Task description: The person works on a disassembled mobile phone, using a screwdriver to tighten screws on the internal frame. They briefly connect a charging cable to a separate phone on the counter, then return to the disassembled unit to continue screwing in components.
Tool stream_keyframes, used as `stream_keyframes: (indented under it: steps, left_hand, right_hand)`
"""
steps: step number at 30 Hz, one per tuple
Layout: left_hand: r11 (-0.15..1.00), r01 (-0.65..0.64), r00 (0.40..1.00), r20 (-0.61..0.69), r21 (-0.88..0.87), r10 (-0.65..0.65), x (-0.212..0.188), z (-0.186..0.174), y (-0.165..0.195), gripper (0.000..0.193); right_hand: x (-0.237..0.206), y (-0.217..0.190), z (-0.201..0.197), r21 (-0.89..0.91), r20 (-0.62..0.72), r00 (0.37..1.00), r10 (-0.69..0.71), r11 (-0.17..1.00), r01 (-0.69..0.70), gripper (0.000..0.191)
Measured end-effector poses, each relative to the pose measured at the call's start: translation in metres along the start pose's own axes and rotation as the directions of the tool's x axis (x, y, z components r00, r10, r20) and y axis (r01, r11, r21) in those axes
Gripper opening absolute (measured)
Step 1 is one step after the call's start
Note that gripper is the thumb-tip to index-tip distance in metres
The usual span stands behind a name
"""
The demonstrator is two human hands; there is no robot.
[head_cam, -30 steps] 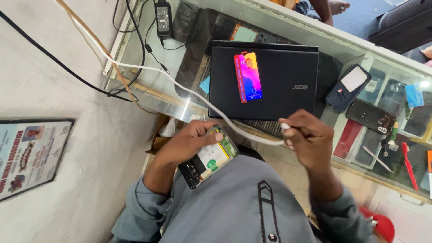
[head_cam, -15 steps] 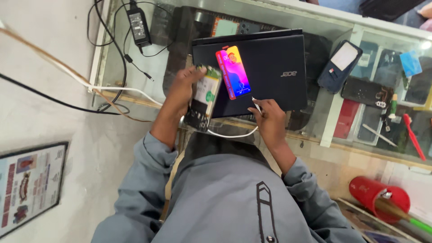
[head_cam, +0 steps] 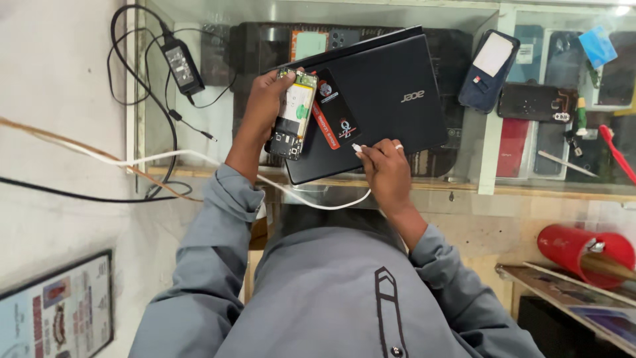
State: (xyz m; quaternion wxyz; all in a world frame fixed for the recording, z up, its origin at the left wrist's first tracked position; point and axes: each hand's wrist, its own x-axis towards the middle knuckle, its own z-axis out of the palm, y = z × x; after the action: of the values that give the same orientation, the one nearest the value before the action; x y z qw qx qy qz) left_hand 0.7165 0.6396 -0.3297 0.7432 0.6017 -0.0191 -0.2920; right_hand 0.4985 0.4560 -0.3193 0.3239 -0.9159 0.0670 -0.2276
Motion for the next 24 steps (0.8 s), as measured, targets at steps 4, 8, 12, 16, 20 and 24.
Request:
stream_keyframes:
  steps: [4,8,12,16,20,24]
  left_hand:
    - [1.0,0.024,0.996,0.088,-0.003,-0.023,0.008,0.004,-0.001,0.031]
    - [0.999,0.042,0.994,0.101,0.017,-0.043,0.007,0.009,0.001,0.032]
    - [0.996,0.088,0.989,0.119,0.033,-0.092,0.001,0.013,0.006,0.031]
    - [0.995,0.088,0.99,0.111,0.048,-0.093,-0.002,0.013,0.007,0.031]
    - [0.993,0.064,0.993,0.092,0.096,-0.073,-0.001,0.014,0.002,0.032]
    - [0.995,0.071,0.994,0.074,0.067,-0.076,0.009,0.023,-0.001,0.032]
  right_hand:
    - [-0.004,-0.003,0.007,0.049,-0.039,0.999,0.022,0.999,-0.02,0.011]
    - [-0.009,-0.002,0.011,0.035,-0.076,0.995,0.065,0.997,-0.063,0.01]
    - [-0.013,-0.004,0.014,0.054,-0.126,0.987,0.102,0.994,-0.096,0.01]
    - [-0.018,-0.009,0.016,0.039,-0.167,0.983,0.081,0.996,-0.075,0.009]
    - [-0.02,-0.01,0.017,0.022,-0.167,0.983,0.081,0.997,-0.078,0.009]
    - [-0.012,0.0,0.018,0.067,-0.108,0.988,0.109,0.993,-0.102,0.01]
